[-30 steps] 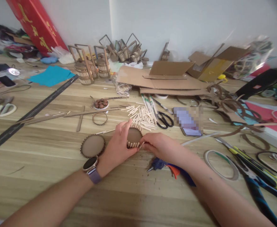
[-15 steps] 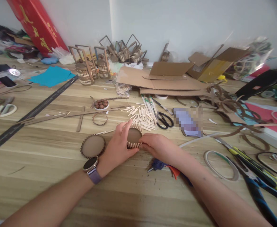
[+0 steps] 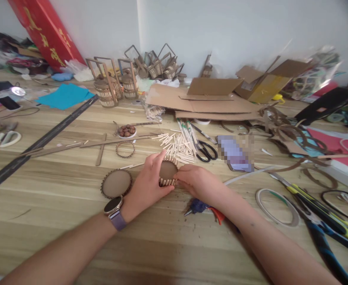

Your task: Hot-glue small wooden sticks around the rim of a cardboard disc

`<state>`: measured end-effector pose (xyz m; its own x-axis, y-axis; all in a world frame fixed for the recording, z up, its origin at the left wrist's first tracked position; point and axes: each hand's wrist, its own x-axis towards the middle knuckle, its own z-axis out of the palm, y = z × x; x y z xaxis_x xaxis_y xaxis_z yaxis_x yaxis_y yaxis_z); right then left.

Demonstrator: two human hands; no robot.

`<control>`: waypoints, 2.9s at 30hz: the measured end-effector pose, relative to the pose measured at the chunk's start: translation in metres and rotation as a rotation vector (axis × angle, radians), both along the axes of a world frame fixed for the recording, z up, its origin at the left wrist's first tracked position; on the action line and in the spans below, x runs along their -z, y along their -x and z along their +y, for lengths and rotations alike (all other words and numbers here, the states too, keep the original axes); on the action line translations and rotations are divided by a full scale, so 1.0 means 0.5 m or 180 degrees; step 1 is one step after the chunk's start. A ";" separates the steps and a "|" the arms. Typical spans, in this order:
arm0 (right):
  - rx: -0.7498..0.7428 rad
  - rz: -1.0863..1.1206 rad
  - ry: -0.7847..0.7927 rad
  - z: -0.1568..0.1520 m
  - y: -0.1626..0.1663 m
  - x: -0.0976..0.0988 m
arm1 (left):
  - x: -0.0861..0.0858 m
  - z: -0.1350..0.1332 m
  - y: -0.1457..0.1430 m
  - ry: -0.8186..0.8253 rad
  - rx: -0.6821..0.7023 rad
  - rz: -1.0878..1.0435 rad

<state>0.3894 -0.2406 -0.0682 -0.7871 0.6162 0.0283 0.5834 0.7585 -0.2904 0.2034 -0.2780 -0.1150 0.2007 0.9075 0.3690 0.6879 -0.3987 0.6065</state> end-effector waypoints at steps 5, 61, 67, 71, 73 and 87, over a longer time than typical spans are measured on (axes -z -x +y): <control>-0.0034 0.0081 -0.0106 0.002 -0.001 0.006 | -0.002 0.001 0.000 0.0027 0.0002 0.0133; 0.1672 0.0074 0.1452 -0.113 -0.211 0.004 | 0.000 -0.002 0.004 0.0103 0.0043 0.0059; 0.2097 0.1574 0.2930 -0.105 -0.241 0.004 | 0.000 0.000 0.004 0.0061 0.0076 0.0124; 0.2519 0.2421 0.3729 -0.097 -0.216 0.001 | 0.002 0.002 0.004 0.0093 0.0023 0.0156; 0.2384 0.2664 0.4150 -0.087 -0.196 0.005 | 0.002 0.002 0.003 0.0107 0.0018 0.0163; 0.1784 0.1488 0.1791 -0.070 -0.139 0.033 | 0.001 -0.003 0.004 0.0110 0.0041 0.0158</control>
